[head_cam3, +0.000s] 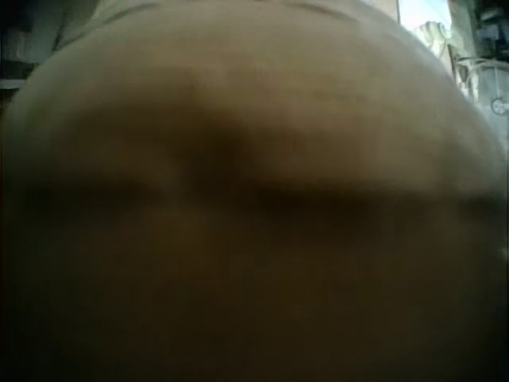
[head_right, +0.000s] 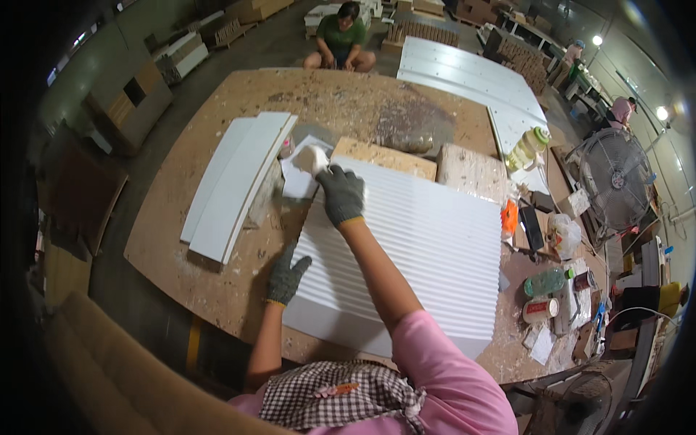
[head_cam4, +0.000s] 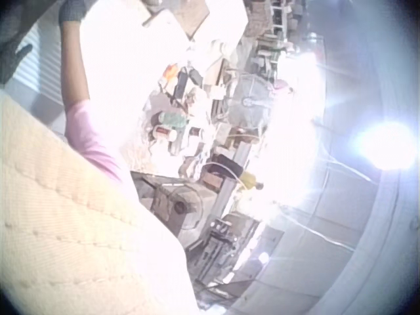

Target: The person cleans a white corrugated furniture panel by applying a liquid from a small bottle to a cloth and wiping the surface of the panel.

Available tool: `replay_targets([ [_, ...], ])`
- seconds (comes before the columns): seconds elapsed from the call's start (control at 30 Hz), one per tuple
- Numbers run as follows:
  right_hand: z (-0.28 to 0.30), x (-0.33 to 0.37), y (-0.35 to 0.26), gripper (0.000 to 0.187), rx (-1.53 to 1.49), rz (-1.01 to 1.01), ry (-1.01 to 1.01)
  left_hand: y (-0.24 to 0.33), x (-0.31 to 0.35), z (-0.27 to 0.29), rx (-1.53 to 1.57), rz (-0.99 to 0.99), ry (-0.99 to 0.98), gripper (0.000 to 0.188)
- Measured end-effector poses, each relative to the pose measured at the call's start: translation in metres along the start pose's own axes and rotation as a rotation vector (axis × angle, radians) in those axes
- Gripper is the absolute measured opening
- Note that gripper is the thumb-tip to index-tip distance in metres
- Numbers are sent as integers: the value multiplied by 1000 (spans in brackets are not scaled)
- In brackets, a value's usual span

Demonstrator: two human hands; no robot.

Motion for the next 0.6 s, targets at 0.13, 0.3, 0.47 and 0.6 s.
replay_targets([
  [0.13, 58, 71, 80, 49, -37, 20, -134, -15, 6, 14, -53, 19, 30, 70],
  [0.3, 216, 164, 309, 34, 519, 88, -66, 8, -2, -2, -110, 28, -16, 73],
  [0.47, 283, 116, 338, 30, 784, -556, -393, -1, -3, 3, -159, 61, 7, 75],
  [0.6, 226, 31, 252, 28, 814, 80, -217, 10, -4, -4, -163, 81, -51, 76],
])
Point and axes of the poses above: each hand's wrist, its own x-axis away from the middle knuckle, its own z-axis out of the back of the hand, y = z × x, the point moved 4 cm from there along -x, towards the middle knuckle, and after that the axes turned 15 degrees about y, right-handed, at the moved point
